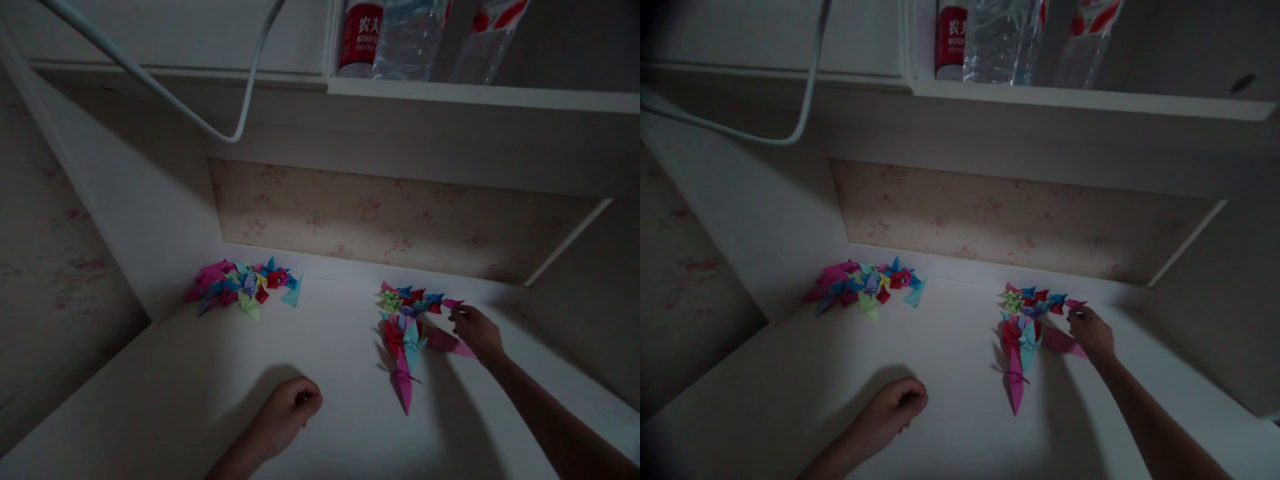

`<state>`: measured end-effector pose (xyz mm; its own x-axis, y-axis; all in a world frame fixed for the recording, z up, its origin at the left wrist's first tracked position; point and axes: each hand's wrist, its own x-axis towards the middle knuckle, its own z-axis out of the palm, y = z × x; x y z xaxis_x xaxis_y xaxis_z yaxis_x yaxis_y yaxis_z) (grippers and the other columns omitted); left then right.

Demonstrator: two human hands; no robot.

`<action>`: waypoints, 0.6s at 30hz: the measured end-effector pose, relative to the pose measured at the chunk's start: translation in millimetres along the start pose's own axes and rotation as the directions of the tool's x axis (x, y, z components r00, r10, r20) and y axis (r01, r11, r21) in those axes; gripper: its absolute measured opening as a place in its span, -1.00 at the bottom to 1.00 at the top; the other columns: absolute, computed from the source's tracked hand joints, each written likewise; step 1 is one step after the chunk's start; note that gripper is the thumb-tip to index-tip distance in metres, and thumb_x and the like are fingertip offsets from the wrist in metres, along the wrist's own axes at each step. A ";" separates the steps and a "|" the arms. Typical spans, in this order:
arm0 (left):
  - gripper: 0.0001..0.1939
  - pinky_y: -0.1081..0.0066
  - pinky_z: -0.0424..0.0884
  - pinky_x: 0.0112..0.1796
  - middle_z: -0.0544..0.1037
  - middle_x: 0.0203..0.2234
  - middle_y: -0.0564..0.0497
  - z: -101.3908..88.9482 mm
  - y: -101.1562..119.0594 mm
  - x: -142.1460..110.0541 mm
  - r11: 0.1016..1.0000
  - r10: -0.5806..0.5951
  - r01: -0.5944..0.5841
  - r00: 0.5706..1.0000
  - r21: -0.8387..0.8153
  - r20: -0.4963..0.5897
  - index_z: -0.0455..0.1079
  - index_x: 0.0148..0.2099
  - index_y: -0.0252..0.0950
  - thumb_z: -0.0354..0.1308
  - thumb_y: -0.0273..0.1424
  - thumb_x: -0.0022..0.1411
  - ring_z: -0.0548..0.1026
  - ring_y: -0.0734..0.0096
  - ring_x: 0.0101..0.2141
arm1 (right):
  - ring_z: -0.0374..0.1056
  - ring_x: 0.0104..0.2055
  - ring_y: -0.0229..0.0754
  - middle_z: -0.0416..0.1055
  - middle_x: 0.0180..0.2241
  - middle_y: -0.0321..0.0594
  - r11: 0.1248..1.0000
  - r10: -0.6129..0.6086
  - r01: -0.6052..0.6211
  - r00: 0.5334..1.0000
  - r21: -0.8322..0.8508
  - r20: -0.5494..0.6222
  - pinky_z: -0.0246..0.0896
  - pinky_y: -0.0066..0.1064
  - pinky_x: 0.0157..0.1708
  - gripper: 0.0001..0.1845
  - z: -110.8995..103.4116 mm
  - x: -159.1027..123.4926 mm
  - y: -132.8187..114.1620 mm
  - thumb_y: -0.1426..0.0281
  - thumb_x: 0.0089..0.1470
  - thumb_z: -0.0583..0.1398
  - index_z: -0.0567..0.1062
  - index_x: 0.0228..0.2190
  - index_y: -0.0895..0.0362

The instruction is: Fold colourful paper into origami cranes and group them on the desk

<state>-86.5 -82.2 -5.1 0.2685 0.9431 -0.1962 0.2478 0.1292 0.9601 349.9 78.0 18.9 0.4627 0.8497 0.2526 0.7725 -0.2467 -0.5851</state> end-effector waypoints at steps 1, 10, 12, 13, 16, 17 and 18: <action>-0.79 0.51 0.19 -0.50 0.31 -0.57 0.13 0.1 0.1 -0.4 1.000 0.012 -0.012 1.000 0.002 -0.002 0.38 -0.37 -0.31 0.08 -0.25 0.11 0.27 0.51 -0.55 | 0.42 -0.56 -0.12 0.57 -0.39 -0.08 1.000 -0.011 0.011 1.000 0.021 0.019 0.25 -0.34 -0.49 -0.65 -4.1 -15.0 -6.3 0.20 0.02 0.07 0.49 -0.24 0.13; -0.78 0.49 0.22 -0.48 0.38 -0.55 0.10 2.9 -2.5 -4.8 0.992 0.108 -0.108 0.994 0.059 -0.007 0.42 -0.37 -0.34 0.08 -0.29 0.09 0.31 0.49 -0.53 | 0.25 -0.58 -0.25 0.42 -0.48 -0.25 0.804 -0.167 0.022 0.967 0.594 0.190 0.18 -0.43 -0.57 -0.63 -17.7 -204.8 -83.9 0.05 0.04 0.15 0.45 -0.32 0.10; -0.78 0.48 0.22 -0.47 0.39 -0.55 0.09 3.9 -3.1 -6.4 0.987 0.140 -0.138 0.990 0.085 -0.009 0.43 -0.37 -0.34 0.08 -0.29 0.09 0.30 0.48 -0.52 | 0.22 -0.60 -0.27 0.38 -0.50 -0.28 0.720 -0.217 -0.032 0.938 0.693 0.269 0.15 -0.44 -0.59 -0.62 -4.0 -237.4 -96.6 0.04 0.04 0.16 0.45 -0.35 0.11; -0.78 0.48 0.21 -0.47 0.40 -0.56 0.10 4.3 -3.1 -7.5 0.984 0.150 -0.149 0.989 0.095 -0.012 0.43 -0.38 -0.34 0.09 -0.29 0.09 0.30 0.48 -0.52 | 0.20 -0.62 -0.28 0.38 -0.51 -0.30 0.699 -0.240 -0.057 0.920 0.713 0.309 0.13 -0.45 -0.61 -0.62 4.4 -250.3 -102.1 0.03 0.02 0.17 0.45 -0.36 0.11; -0.78 0.48 0.21 -0.46 0.40 -0.56 0.11 5.3 -1.7 -11.4 0.985 0.153 -0.150 0.988 0.090 -0.022 0.43 -0.38 -0.33 0.09 -0.28 0.08 0.29 0.49 -0.52 | 0.23 -0.63 -0.25 0.40 -0.55 -0.30 0.737 -0.312 -0.022 0.875 0.675 0.369 0.10 -0.45 -0.62 -0.66 28.0 -276.8 -115.8 0.07 0.03 0.14 0.47 -0.40 0.09; -0.78 0.48 0.22 -0.46 0.40 -0.56 0.11 5.5 -0.9 -12.7 0.986 0.146 -0.144 0.989 0.081 -0.022 0.43 -0.37 -0.33 0.08 -0.27 0.08 0.29 0.49 -0.52 | 0.27 -0.58 -0.23 0.43 -0.54 -0.28 0.764 -0.354 0.052 0.867 0.644 0.350 0.14 -0.45 -0.58 -0.68 33.5 -282.1 -119.2 0.11 0.05 0.12 0.49 -0.42 0.09; -0.77 0.48 0.22 -0.47 0.39 -0.56 0.11 5.7 -0.1 -13.9 0.988 0.141 -0.139 0.990 0.074 -0.020 0.43 -0.37 -0.33 0.09 -0.26 0.08 0.29 0.49 -0.52 | 0.32 -0.53 -0.20 0.45 -0.52 -0.26 0.784 -0.401 0.134 0.855 0.606 0.329 0.17 -0.44 -0.51 -0.70 37.2 -286.0 -121.9 0.14 0.07 0.10 0.50 -0.42 0.08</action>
<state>-85.0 -97.1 -3.5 0.2819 0.9579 -0.0549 0.2763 -0.0262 0.9607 107.2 -117.7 -10.7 -0.0574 0.9788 0.1966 0.4038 0.2029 -0.8920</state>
